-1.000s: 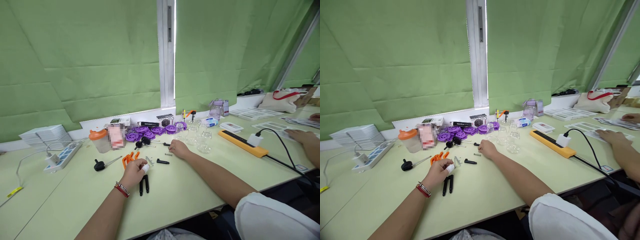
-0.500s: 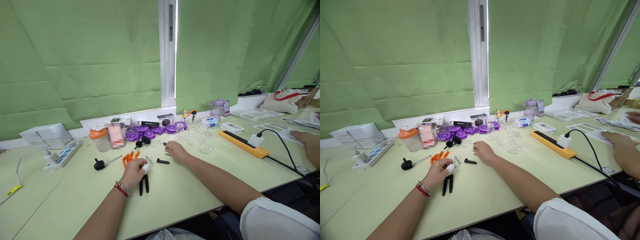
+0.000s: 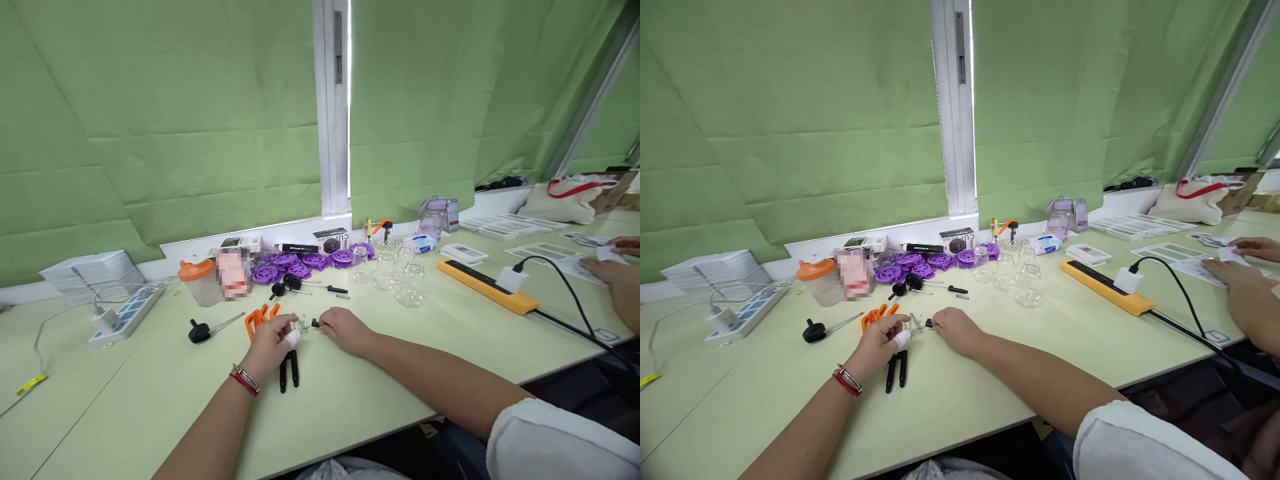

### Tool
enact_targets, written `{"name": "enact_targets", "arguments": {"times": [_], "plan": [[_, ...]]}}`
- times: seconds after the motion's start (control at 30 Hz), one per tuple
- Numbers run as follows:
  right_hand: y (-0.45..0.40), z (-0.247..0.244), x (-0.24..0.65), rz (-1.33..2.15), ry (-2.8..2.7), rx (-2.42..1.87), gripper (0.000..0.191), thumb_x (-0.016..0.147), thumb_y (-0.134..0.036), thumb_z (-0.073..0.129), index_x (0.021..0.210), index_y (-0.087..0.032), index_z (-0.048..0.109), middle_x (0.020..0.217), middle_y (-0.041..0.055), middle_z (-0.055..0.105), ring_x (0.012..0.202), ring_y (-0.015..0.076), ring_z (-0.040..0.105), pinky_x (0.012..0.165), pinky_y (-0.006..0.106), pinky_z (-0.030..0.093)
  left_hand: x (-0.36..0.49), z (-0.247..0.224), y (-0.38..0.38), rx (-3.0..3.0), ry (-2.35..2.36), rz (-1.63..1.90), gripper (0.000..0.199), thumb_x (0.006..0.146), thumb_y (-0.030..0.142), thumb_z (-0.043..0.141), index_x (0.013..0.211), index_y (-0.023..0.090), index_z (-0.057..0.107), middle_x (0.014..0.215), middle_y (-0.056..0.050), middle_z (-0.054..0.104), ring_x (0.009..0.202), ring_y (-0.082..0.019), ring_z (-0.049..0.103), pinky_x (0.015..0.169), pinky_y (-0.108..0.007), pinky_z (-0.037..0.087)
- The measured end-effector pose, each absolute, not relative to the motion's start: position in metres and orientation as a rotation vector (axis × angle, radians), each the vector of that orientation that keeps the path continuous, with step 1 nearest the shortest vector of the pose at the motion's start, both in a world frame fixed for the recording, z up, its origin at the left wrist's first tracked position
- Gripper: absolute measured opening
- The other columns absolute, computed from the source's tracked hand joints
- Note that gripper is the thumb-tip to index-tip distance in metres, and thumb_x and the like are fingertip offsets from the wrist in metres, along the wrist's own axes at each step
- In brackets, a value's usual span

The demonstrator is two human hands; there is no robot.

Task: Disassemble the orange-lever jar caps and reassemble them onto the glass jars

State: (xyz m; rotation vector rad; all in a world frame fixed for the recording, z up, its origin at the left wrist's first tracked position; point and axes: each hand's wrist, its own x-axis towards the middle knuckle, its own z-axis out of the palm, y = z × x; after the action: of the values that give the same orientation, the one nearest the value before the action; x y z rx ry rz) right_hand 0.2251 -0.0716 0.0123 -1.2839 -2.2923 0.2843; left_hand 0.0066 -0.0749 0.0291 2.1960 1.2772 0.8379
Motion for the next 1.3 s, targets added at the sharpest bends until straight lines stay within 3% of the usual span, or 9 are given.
{"name": "enact_targets", "arguments": {"times": [0.13, 0.2, 0.37, 0.57, 0.73, 1.13, 1.3], "plan": [[-0.084, 0.014, 0.212, 0.784, -1.875, -1.08, 0.007, 0.08, -0.022, 0.057, 0.08, -0.017, 0.063, 0.075, 0.0008, 0.063, 0.069, 0.0125, 0.054, 0.067, 0.025, 0.042, 0.014, 0.029, -0.078, 2.161, 1.103, 0.851, 0.034, 0.079, 0.032, 0.053, 0.111, 0.021, 0.062, 0.095, -0.006, 0.06, 0.069, -0.013, 0.052, 0.066, -0.028, 0.044], [-0.086, 0.01, 0.204, 0.978, -1.722, -0.968, 0.009, 0.078, -0.025, 0.06, 0.078, -0.016, 0.061, 0.071, -0.0003, 0.061, 0.065, 0.0116, 0.052, 0.063, 0.025, 0.041, 0.017, 0.029, -0.08, 2.094, 1.05, 0.839, 0.032, 0.08, 0.031, 0.053, 0.108, 0.021, 0.063, 0.091, -0.006, 0.062, 0.074, -0.015, 0.054, 0.067, -0.029, 0.044], [-0.085, 0.003, 0.197, 1.192, -1.549, -0.867, 0.011, 0.074, -0.027, 0.064, 0.074, -0.017, 0.06, 0.067, -0.0018, 0.057, 0.063, 0.0105, 0.049, 0.061, 0.025, 0.04, 0.023, 0.034, -0.086, 1.936, 1.068, 0.829, 0.023, 0.076, 0.034, 0.058, 0.091, 0.018, 0.065, 0.072, -0.001, 0.058, 0.065, -0.012, 0.048, 0.062, -0.026, 0.04], [-0.087, 0.018, 0.203, 1.173, -1.486, -0.822, 0.016, 0.072, -0.032, 0.067, 0.077, -0.016, 0.062, 0.072, -0.0003, 0.059, 0.067, 0.0113, 0.05, 0.067, 0.026, 0.042, 0.028, 0.039, -0.094, 2.018, 1.068, 0.736, 0.024, 0.075, 0.039, 0.059, 0.072, 0.015, 0.059, 0.059, 0.004, 0.042, 0.056, -0.008, 0.034, 0.053, -0.02, 0.03], [-0.088, 0.023, 0.206, 1.159, -1.622, -0.735, 0.017, 0.072, -0.034, 0.068, 0.072, -0.017, 0.064, 0.076, 0.001, 0.059, 0.074, 0.0134, 0.053, 0.073, 0.028, 0.043, 0.031, 0.03, -0.093, 2.122, 1.076, 0.711, 0.024, 0.077, 0.036, 0.056, 0.067, 0.014, 0.056, 0.059, 0.004, 0.037, 0.055, -0.008, 0.032, 0.05, -0.021, 0.028], [-0.086, 0.013, 0.204, 1.162, -1.64, -0.734, 0.02, 0.068, -0.036, 0.072, 0.073, -0.016, 0.066, 0.078, 0.0016, 0.06, 0.073, 0.0132, 0.055, 0.071, 0.028, 0.044, 0.033, 0.03, -0.092, 2.116, 1.118, 0.698, 0.023, 0.074, 0.037, 0.059, 0.069, 0.014, 0.058, 0.059, 0.004, 0.039, 0.055, -0.009, 0.033, 0.05, -0.021, 0.029], [-0.064, 0.019, 0.221, 1.026, -1.68, -0.89, 0.017, 0.074, -0.032, 0.064, 0.078, -0.016, 0.065, 0.077, 0.0028, 0.064, 0.073, 0.0145, 0.057, 0.07, 0.028, 0.045, 0.031, 0.031, -0.093, 2.159, 1.081, 0.706, 0.021, 0.078, 0.035, 0.054, 0.075, 0.015, 0.06, 0.064, 0.001, 0.05, 0.059, -0.011, 0.042, 0.054, -0.022, 0.035]]}}
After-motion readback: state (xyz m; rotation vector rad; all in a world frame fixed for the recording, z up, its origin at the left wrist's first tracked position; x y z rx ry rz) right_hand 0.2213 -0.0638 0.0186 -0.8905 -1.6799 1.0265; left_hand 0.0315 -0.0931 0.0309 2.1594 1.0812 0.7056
